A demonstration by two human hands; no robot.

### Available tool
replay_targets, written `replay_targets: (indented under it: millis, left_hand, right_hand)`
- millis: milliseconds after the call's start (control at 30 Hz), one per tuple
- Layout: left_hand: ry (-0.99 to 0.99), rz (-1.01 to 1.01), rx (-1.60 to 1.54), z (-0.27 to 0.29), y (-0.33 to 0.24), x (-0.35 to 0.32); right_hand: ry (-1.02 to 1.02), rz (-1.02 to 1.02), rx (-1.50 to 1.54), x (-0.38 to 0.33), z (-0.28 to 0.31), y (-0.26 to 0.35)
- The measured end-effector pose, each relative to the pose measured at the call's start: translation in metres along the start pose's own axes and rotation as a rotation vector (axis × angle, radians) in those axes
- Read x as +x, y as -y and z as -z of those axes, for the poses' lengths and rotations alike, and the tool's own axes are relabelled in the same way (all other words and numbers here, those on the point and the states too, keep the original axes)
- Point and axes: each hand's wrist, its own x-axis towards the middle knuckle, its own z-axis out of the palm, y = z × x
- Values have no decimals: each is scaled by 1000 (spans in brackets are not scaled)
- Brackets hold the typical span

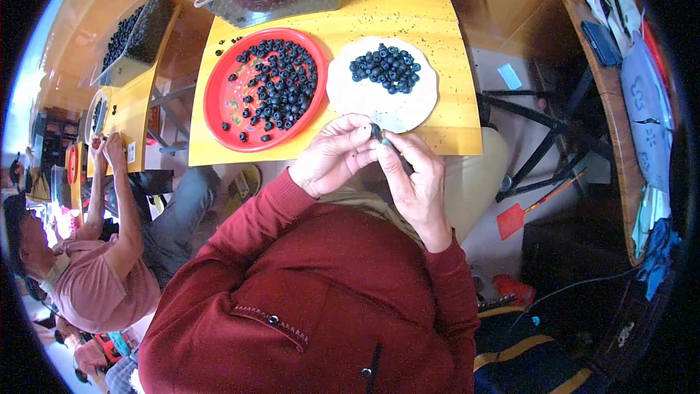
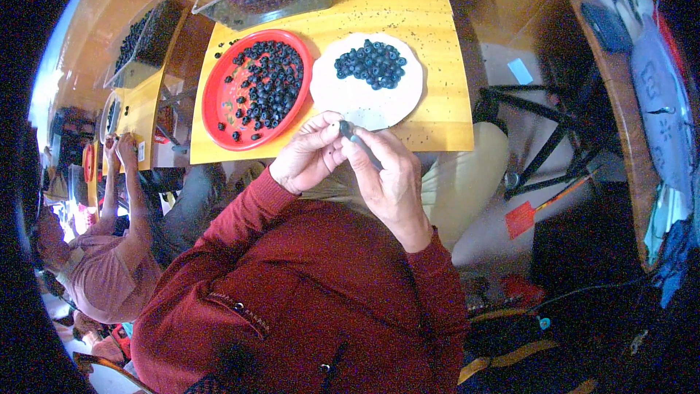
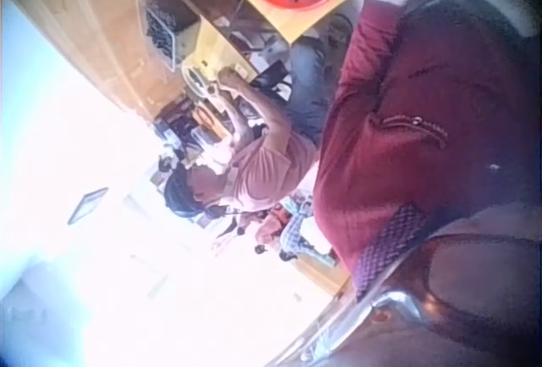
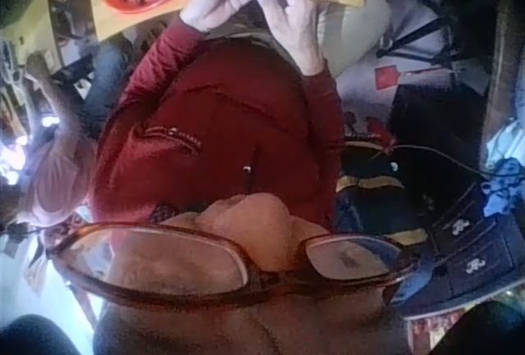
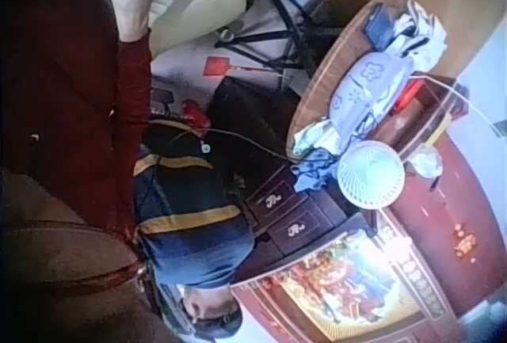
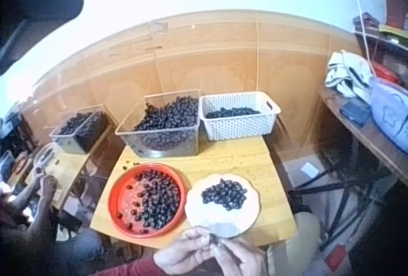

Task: The recorder is sorting and cleaning small dark berries on a plate and red tray at a table.

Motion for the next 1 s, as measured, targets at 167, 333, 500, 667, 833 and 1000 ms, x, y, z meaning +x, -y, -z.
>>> replay_targets:
  millis: [167,333,500,667,833,1000]
  left_hand:
    - [9,-13,21,0,1,-1]
    - [15,-47,69,-4,3,-4]
    - [225,-61,111,-30,1,-17]
    - [109,-91,50,-24,-6,-12]
    - [100,-58,83,-16,-2,-10]
    - [120,-16,94,-15,3,-11]
  right_hand:
    - [15,7,-7,1,2,3]
    - [34,-23,-3,-2,5,7]
    - [-218,-161,94,-4,15,-26]
    - [-58,-214,172,-10,16,-9]
    - [-42,-152,146,-8,17,3]
    - [-37,-77,214,-5,5,6]
